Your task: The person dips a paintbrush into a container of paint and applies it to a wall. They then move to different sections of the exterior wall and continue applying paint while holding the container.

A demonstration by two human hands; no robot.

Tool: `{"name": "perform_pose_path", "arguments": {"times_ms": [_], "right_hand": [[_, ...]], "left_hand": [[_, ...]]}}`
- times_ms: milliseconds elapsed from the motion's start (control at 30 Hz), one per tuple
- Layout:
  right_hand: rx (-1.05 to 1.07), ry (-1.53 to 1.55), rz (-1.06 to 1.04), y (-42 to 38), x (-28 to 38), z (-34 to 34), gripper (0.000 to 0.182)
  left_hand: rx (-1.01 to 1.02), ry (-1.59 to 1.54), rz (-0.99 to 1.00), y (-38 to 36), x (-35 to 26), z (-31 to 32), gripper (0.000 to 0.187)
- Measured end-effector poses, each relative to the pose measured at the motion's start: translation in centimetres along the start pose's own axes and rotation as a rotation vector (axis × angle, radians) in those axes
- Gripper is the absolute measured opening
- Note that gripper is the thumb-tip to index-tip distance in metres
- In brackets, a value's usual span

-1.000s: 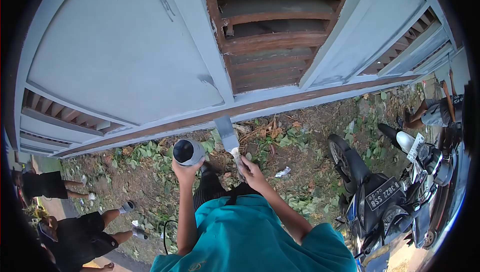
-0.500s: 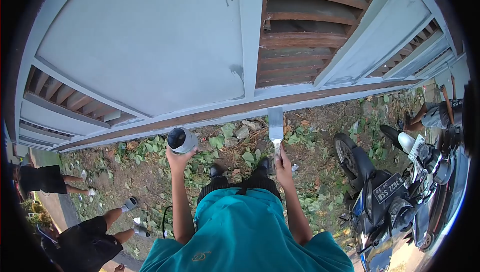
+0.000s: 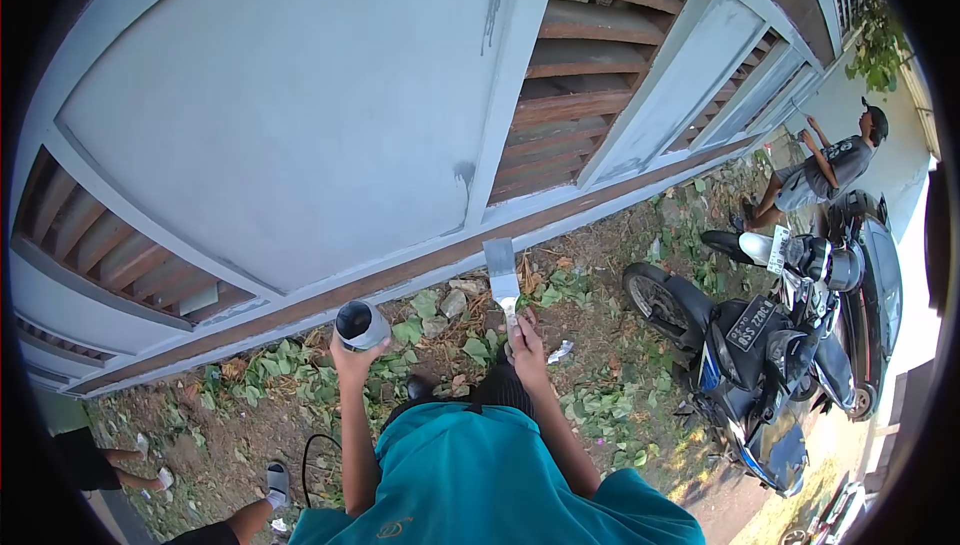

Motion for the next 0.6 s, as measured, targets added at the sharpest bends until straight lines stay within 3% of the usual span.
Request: {"name": "perform_pose_path", "arguments": {"times_ms": [267,433,600], "right_hand": [[-0.174,0.115,0.172,-4.5,-3.5,1.8,0.032],[-0.163,-0.064,0.159,-4.6,-3.6,1.9,0.033],[-0.144,-0.024,0.205,-4.2,-4.0,3.3,0.031]], "left_hand": [[0.158,-0.009,0.022,-0.8,1.7,-1.4,0.070],[0.054,-0.117,-0.128,-0.9,3.1,-2.2,0.070],[0.042,-0.014,-0.074,-1.2,4.2,-2.7,0.071]]}}
Point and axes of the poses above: each hand's wrist, its own y-axis towards the middle knuckle, its own z-axis out of the palm, x = y × z, the point moved 5 cm from there along y, towards the middle knuckle, and after that the axes turned 12 degrees about z, right-handed, at the moved point
